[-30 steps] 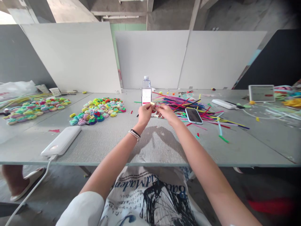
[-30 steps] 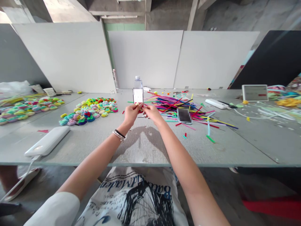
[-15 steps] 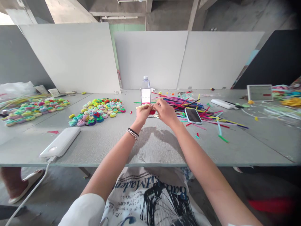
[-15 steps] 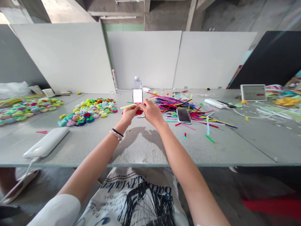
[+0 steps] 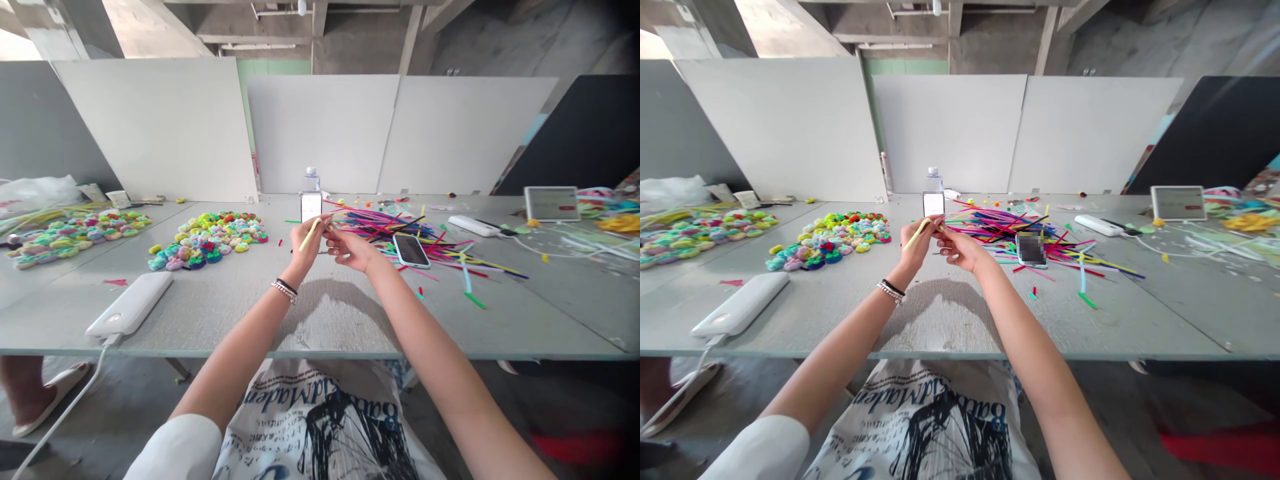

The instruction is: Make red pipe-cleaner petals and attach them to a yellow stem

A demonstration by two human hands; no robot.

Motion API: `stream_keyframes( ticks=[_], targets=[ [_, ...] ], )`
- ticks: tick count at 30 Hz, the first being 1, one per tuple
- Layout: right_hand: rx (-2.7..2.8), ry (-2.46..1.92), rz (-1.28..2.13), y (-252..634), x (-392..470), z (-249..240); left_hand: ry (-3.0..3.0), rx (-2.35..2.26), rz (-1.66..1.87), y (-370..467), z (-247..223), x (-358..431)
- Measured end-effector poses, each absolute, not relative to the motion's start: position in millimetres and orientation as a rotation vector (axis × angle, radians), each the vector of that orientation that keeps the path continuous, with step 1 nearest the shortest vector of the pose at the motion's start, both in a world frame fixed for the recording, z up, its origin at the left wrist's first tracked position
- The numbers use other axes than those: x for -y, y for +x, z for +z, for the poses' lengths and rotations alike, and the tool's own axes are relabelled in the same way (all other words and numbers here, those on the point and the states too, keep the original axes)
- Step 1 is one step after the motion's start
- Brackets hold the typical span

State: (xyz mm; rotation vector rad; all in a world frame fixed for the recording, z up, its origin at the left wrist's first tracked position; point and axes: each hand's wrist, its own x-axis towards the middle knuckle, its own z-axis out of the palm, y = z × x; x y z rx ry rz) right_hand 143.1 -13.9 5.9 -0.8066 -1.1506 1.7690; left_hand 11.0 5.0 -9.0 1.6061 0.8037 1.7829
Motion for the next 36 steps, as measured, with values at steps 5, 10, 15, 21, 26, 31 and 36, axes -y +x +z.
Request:
stream_keyframes(
  ticks=[5, 10, 15, 21, 26, 31, 36],
  targets=[
    [1.105, -0.732, 1.783, 145, 14, 11, 1.649, -0.696, 1.744, 14, -7, -4],
    [1.093, -0.768, 1.764, 144, 13, 8, 1.626, -0.822, 1.646, 15, -14, -11],
    [1.144, -0.846, 1.734, 145, 13, 9, 1.625, -0.880, 1.625, 14, -19, -18],
    [1.303, -0.980, 1.554, 147, 14, 11, 1.655, -0.906, 1.585, 16, -16, -13],
    [1.495, -1.188, 1.194, 142, 15, 6, 1.761, -1.009, 1.555, 12, -13, -6],
    [1.735, -1.352, 0.675, 141, 17, 1, 1.906, -1.150, 1.467, 2, -8, -6],
    [1.902, -1.380, 0.300, 143, 20, -2, 1.931, -1.240, 1.404, -1, -8, -9]
  ],
)
